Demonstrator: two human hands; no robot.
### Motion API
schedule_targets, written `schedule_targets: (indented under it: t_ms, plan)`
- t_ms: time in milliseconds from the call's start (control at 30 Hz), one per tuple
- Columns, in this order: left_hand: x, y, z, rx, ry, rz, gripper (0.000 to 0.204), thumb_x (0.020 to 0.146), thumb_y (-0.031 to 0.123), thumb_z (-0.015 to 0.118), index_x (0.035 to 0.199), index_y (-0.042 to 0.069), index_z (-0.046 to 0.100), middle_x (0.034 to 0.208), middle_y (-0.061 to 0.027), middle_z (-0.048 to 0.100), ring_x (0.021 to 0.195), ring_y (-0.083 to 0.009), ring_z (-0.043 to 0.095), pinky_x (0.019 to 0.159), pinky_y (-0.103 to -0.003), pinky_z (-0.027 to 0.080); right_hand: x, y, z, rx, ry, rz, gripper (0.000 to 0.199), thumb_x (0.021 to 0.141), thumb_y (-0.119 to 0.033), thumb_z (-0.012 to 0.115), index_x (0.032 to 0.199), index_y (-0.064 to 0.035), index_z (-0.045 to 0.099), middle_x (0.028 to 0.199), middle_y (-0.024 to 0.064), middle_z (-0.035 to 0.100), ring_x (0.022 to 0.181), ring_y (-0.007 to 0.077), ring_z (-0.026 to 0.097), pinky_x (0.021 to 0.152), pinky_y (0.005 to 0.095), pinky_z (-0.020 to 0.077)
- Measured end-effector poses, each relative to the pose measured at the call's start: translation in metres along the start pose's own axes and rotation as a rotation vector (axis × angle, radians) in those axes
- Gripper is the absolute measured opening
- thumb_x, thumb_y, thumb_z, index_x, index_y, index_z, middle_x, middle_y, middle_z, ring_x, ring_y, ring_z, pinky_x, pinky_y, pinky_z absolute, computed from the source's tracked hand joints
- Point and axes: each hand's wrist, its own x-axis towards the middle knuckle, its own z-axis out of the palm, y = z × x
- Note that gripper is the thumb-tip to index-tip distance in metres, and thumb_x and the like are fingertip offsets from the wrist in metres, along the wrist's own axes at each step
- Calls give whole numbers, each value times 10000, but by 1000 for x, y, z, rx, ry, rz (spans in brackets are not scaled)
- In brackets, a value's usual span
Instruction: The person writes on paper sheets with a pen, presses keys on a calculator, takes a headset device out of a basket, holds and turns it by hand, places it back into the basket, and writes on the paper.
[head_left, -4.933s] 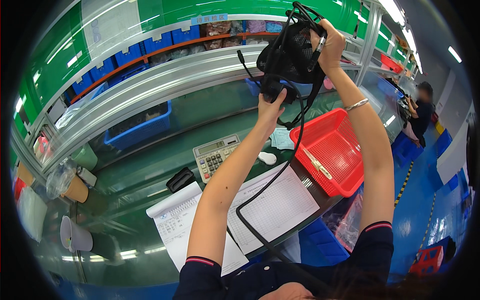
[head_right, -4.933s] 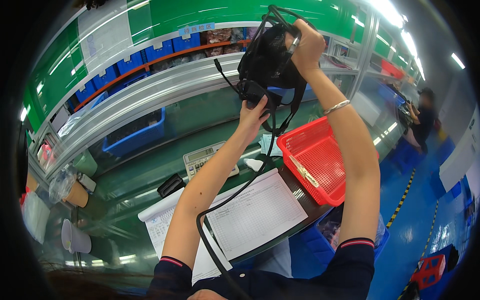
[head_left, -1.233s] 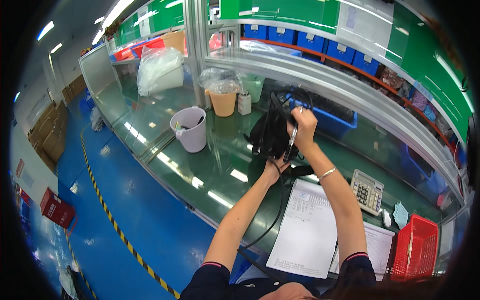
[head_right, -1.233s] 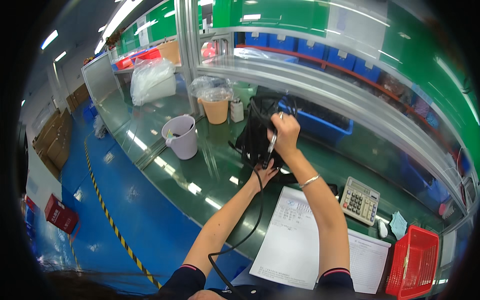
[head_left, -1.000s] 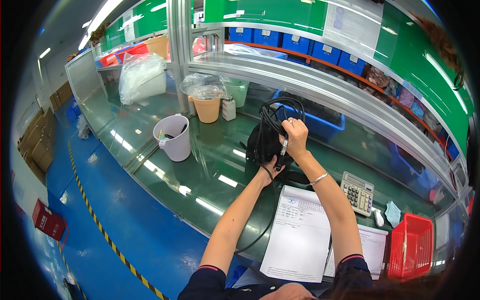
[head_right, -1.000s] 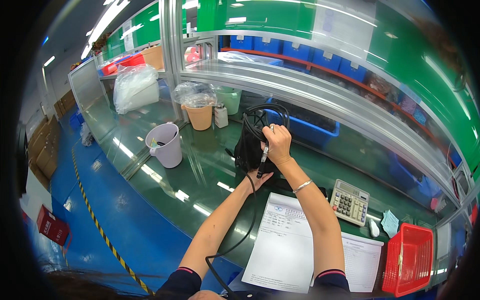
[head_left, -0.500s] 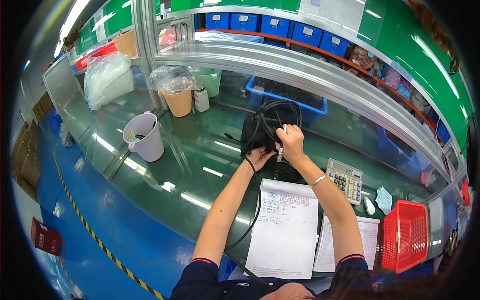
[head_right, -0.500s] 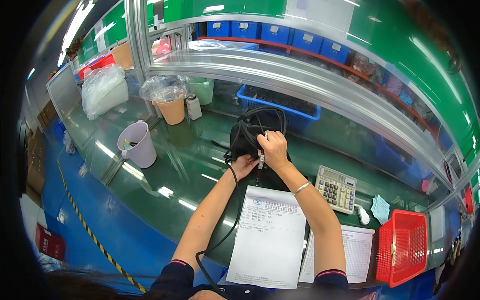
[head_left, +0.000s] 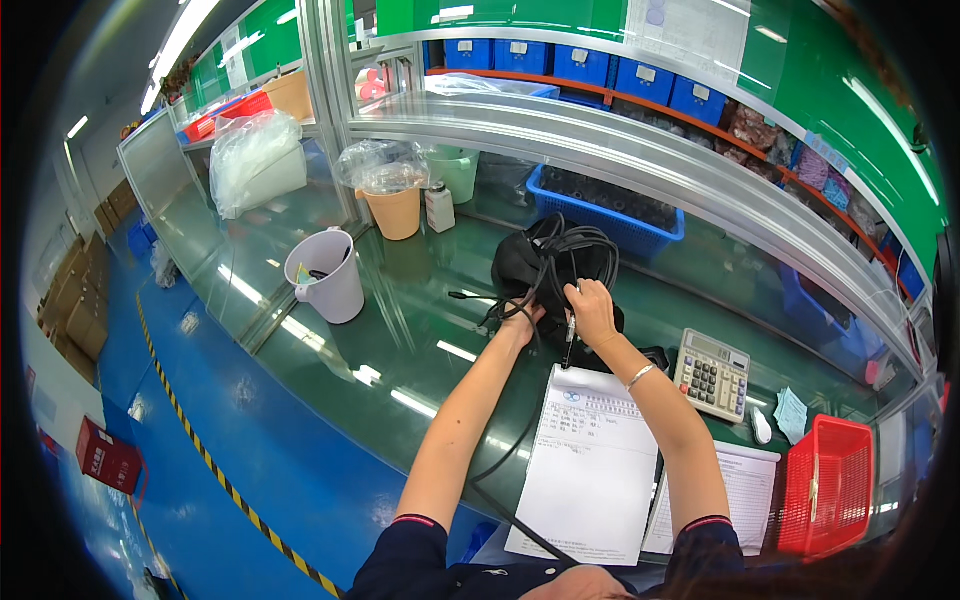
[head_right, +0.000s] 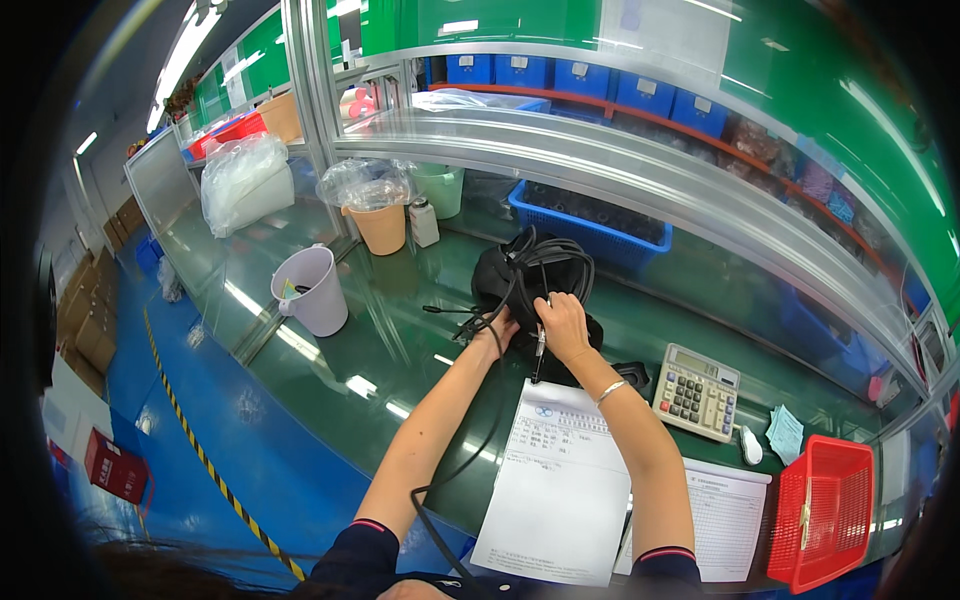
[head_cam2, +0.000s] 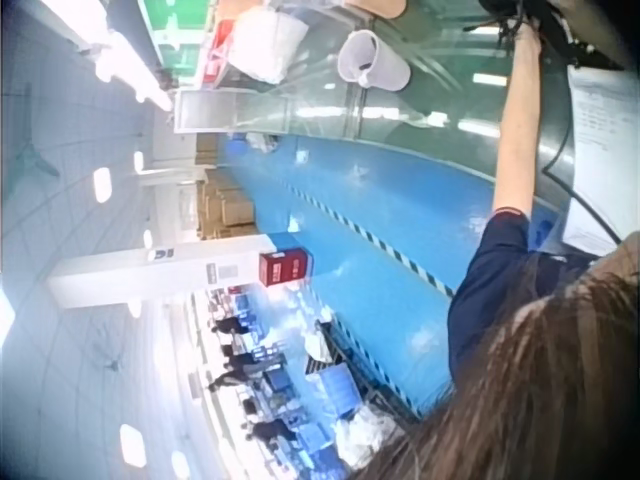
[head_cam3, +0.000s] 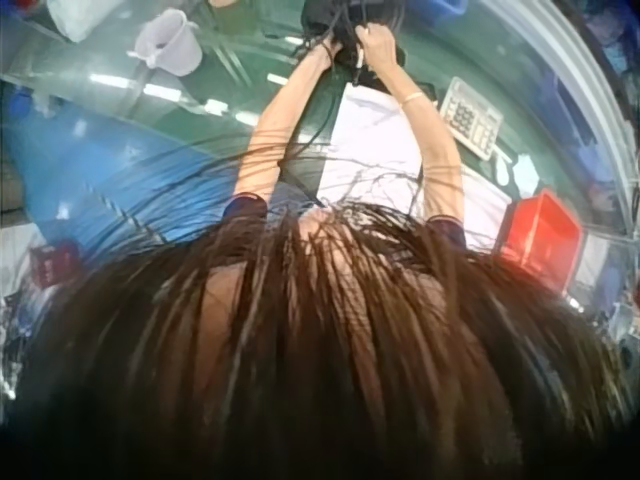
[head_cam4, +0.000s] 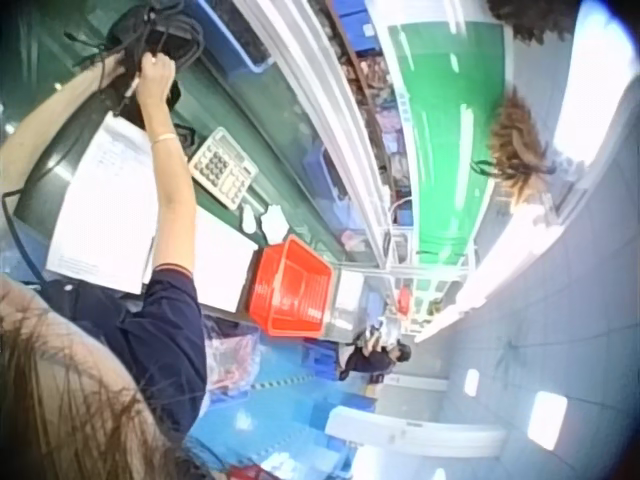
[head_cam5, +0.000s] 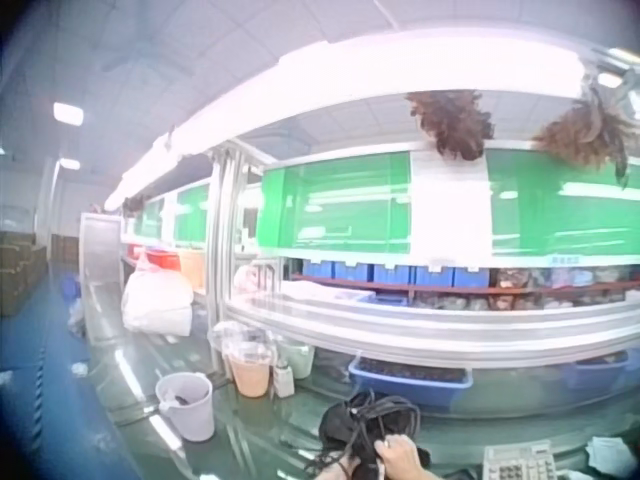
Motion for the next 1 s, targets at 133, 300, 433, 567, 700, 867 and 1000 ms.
schedule_targets:
  t_ms: [133,300,433,567,700,867,1000]
  plan:
    - [31,-4,0,-70,100,71,165,961,213,513,1002,57,545,939,-55,571,807,-179,550,741,-327,485,11,-2,12,-27,-87,53,328,600,-39,704,875,-36,525,826,140,511,822,306,523,706,397,417]
    - [25,-15,33,-51,189,134,68,932,87,500,974,34,511,882,-64,543,788,-157,545,739,-285,470,7,27,22,-110,-174,97,332,626,-20,702,912,-32,532,857,142,521,861,305,535,758,395,443]
    - [2,-17,23,301,134,198,310,903,-16,475,1207,-45,419,1044,-140,550,956,-242,580,899,-315,480,4,32,21,-117,-166,97,216,684,-31,623,882,-38,540,831,132,533,840,294,552,740,386,465]
    - [-38,-17,15,1141,-134,511,516,880,30,528,1358,-64,359,1223,-220,539,1131,-275,547,987,-328,412,-10,48,15,42,-152,220,334,735,-151,699,993,-20,531,966,186,549,951,361,546,819,421,470]
    - [-90,10,-8,1195,-399,580,427,880,83,537,1275,-68,479,1348,-232,468,1280,-309,439,1028,-337,365,-2,44,-6,235,-84,277,573,760,-311,740,1186,3,519,1238,248,505,1157,406,483,963,420,422]
    - [-206,30,-16,1224,-307,377,448,890,105,526,1297,-70,457,1385,-257,411,1308,-359,384,1052,-369,331,-11,12,-44,311,4,313,560,754,-310,760,1191,-26,556,1309,215,496,1200,383,482,987,410,410]
    - [-277,42,-28,1289,-289,488,549,890,103,540,1382,-43,345,1422,-255,361,1319,-360,370,1050,-371,335,-25,-27,-106,467,35,290,393,730,-160,779,1058,-29,607,1209,173,584,1115,314,568,942,364,446]
